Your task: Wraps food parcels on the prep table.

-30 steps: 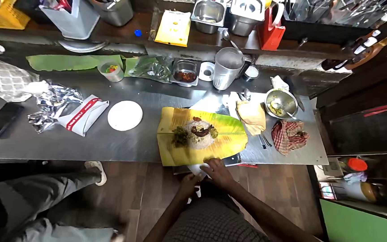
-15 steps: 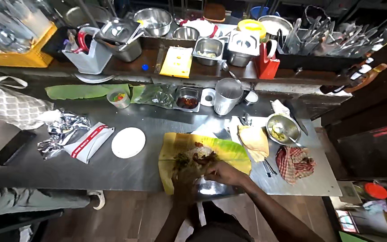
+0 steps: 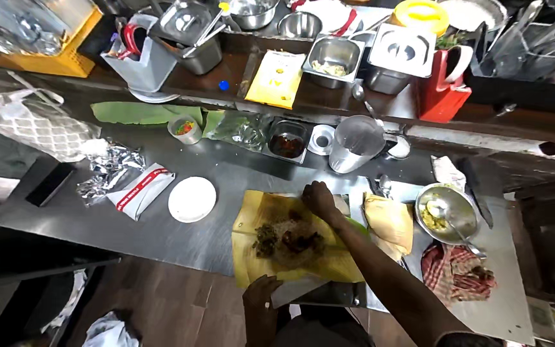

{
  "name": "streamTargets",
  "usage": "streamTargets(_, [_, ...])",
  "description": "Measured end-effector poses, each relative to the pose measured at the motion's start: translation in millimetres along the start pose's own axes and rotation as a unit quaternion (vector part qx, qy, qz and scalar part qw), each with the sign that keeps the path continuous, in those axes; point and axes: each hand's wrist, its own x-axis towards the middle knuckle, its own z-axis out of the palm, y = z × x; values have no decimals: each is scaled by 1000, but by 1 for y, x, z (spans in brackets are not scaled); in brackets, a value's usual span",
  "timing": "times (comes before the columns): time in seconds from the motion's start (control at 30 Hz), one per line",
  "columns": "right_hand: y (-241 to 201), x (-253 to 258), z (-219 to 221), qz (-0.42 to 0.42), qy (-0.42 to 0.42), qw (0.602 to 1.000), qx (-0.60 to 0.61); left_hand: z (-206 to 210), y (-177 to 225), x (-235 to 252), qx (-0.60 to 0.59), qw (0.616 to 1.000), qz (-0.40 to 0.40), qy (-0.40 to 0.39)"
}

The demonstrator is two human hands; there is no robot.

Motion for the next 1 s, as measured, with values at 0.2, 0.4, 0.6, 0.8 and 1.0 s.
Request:
streamTargets(0.2, [-15, -64, -43, -174, -16, 973, 154, 5, 17, 28, 32, 997, 52, 48])
streamTargets(0.4, [-27, -128, -15, -207, -159, 945, 199, 9, 27, 108, 96, 981, 168, -21])
streamTargets(0.6, [-19, -143, -9, -94, -127, 950, 270, 17, 20, 148, 121, 957, 222, -141])
streamTargets(0.8, [-33, -162, -4, -9, -20, 951, 308, 5, 45, 186, 121, 941, 177, -261])
streamTargets(1.0, [-42, -168, 32, 7, 119, 967, 227, 1, 44, 209, 71, 921, 88, -372])
